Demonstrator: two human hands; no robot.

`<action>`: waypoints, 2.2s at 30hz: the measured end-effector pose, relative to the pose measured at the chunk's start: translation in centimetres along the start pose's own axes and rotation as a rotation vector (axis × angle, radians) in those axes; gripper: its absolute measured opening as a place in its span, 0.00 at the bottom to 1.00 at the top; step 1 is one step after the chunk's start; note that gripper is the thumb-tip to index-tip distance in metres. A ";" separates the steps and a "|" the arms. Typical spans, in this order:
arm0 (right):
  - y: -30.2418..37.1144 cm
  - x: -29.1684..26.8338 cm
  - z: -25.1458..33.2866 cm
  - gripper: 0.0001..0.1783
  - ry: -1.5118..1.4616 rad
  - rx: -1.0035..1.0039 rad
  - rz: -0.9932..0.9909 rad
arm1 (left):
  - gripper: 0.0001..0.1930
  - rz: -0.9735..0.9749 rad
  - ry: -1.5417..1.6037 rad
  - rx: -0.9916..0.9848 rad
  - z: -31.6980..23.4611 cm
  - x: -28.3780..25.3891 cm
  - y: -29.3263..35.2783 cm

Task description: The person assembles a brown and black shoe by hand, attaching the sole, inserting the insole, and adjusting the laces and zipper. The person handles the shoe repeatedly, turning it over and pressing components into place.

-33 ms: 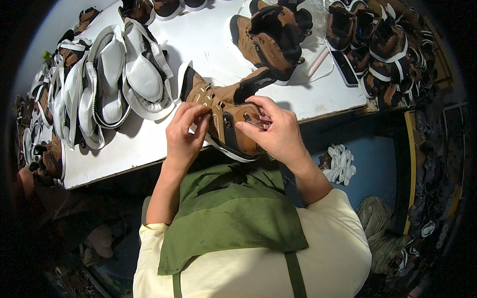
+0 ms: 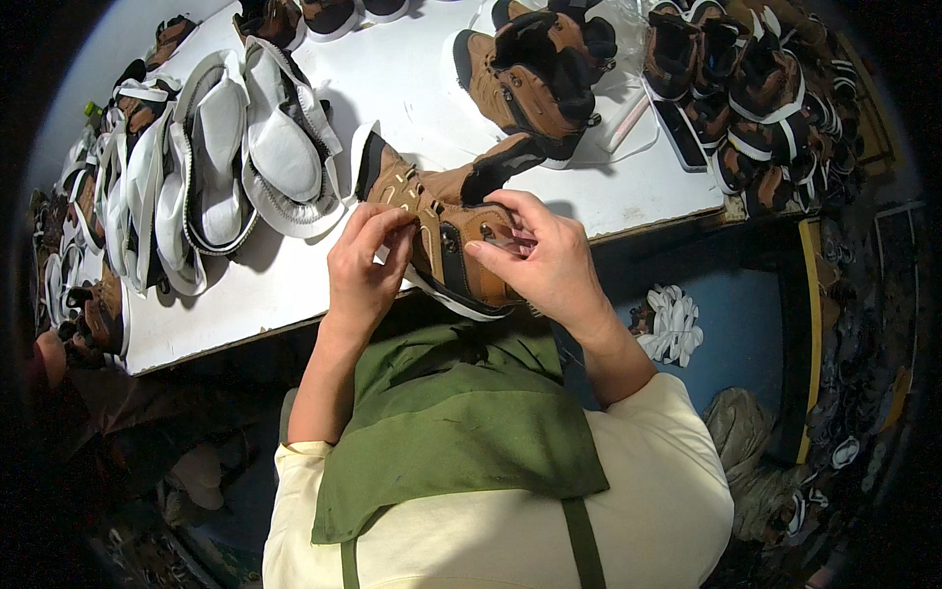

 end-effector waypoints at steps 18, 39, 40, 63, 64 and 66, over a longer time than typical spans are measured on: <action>0.6 -1.0 3.3 0.30 0.187 -0.197 -0.083 | 0.10 -0.046 -0.155 0.081 -0.7 1.2 0.6; -1.9 2.4 7.1 0.17 0.979 -0.610 0.184 | 0.09 -0.027 -0.056 0.026 0.2 1.7 0.4; -2.0 2.6 7.0 0.19 1.028 -0.599 0.204 | 0.09 -0.028 -0.057 0.027 0.2 1.7 0.4; -2.4 4.9 7.4 0.09 1.122 -0.809 0.254 | 0.10 -0.074 -0.031 0.053 0.3 1.6 0.7; -2.5 5.0 7.3 0.08 1.119 -0.819 0.284 | 0.10 -0.075 -0.027 0.051 0.4 1.6 0.7; -2.7 5.1 7.3 0.07 1.110 -0.858 0.291 | 0.10 -0.077 -0.020 0.046 0.5 1.7 0.8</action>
Point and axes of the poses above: each hand's wrist, its own y-axis away from the middle knuckle, its own x-axis out of the palm, z = x × y, the point moved 6 cm from there along -y, towards the middle knuckle, and after that the axes turned 7 degrees about -x, right-handed, at the moved point
